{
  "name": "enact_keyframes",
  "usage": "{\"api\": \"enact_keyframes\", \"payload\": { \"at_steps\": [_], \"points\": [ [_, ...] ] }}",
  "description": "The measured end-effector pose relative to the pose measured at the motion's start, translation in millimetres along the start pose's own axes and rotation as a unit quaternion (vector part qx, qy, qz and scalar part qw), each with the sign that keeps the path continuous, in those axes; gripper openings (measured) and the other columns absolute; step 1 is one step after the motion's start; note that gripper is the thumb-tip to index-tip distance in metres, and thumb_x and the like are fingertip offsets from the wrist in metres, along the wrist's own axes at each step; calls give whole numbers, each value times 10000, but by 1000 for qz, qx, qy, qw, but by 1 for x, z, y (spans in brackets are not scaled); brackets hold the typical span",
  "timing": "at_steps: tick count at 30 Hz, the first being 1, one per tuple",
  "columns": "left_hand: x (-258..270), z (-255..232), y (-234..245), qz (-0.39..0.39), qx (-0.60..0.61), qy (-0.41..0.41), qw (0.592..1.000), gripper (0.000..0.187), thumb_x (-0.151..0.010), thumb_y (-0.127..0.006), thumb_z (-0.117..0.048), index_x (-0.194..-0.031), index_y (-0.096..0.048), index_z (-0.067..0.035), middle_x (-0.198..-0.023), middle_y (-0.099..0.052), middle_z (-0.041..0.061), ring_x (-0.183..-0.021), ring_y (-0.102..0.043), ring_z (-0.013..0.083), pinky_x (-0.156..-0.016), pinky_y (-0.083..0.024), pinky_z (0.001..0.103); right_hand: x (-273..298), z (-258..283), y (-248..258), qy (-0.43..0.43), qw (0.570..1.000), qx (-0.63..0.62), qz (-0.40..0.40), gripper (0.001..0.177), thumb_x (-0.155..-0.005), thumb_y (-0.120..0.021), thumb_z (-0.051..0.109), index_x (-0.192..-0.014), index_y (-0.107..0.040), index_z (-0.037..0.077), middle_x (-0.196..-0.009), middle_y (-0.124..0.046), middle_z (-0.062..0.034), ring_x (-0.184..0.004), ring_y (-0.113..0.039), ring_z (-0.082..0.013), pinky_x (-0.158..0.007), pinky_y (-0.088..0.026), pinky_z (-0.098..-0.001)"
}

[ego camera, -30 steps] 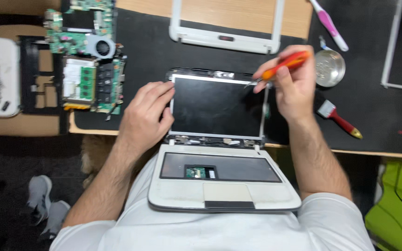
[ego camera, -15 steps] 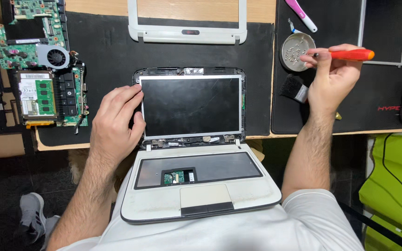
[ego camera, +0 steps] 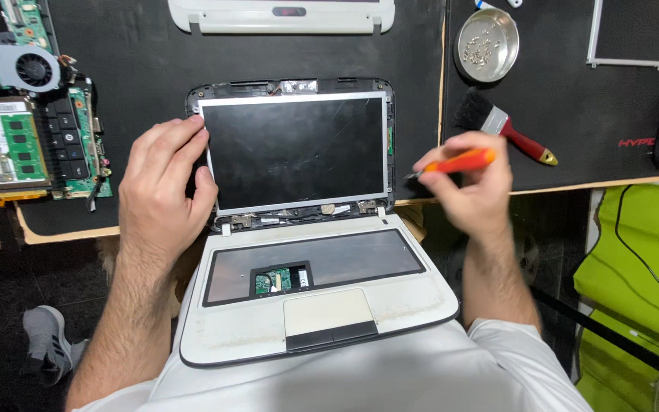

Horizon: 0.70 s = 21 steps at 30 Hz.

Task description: The person uses a screwdriver to remove screws from the bezel of a white laptop screen. They then lift off the bezel and proceed to unscrew and remove the LCD panel from the laptop's hinge assembly.

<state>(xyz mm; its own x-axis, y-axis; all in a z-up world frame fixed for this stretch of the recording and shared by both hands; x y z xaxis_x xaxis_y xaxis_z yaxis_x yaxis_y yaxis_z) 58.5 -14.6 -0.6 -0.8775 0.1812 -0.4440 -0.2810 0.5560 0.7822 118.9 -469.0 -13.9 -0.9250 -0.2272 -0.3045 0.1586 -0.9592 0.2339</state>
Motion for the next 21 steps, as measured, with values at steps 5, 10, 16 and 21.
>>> {"api": "enact_keyframes", "payload": {
  "at_steps": [5, 10, 16, 21],
  "points": [
    [3, 4, -3, 3, -8, -6, 1000, 365, -1147, -765, -24, -1479, -876, 81, -1568, -821, 212, -1434, -755, 461, -1307, -605, 614, 21, -2, -13, -18, 999, 4, 27, 519, -1103, -927, 4, -1409, -517, -81, -1002, -856, -263, -882, -837, -293, -967, -685, -433],
    [2, 2, -2, 5, -4, 4, 1000, 353, -1147, -766, -10, -1465, -880, 94, -1556, -825, 228, -1432, -756, 469, -1303, -604, 623, 21, -6, -15, -29, 999, -2, 31, 505, -1119, -920, 27, -1411, -516, -58, -1005, -868, -237, -886, -828, -264, -984, -672, -410],
    [4, 4, -3, 13, -10, 11, 1000, 370, -1138, -773, -12, -1478, -881, 86, -1564, -822, 216, -1458, -747, 452, -1321, -593, 607, 9, 27, -19, 16, 995, 85, 50, 538, -1090, -983, 46, -1407, -558, -47, -1021, -910, -194, -800, -822, -256, -884, -667, -388],
    [3, 3, -3, 7, -9, 7, 1000, 366, -1141, -768, -23, -1476, -874, 77, -1562, -818, 202, -1452, -747, 448, -1320, -593, 606, 3, 56, -30, 144, 966, 203, 74, 379, -1100, -961, 55, -1337, -665, 34, -1073, -944, -165, -737, -818, -353, -693, -682, -478]
  ]
}}
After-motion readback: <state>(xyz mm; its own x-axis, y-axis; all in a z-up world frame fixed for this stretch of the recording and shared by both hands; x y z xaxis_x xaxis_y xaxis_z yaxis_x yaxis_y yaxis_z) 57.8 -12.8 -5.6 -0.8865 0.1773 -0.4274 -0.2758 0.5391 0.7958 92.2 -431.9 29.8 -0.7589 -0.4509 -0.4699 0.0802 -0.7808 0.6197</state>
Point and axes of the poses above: each hand's wrist, its own x-axis away from the middle knuckle, its own y-axis out of the back of the hand, z = x × y, the point moved 4 cm from there along -x, towards the middle knuckle
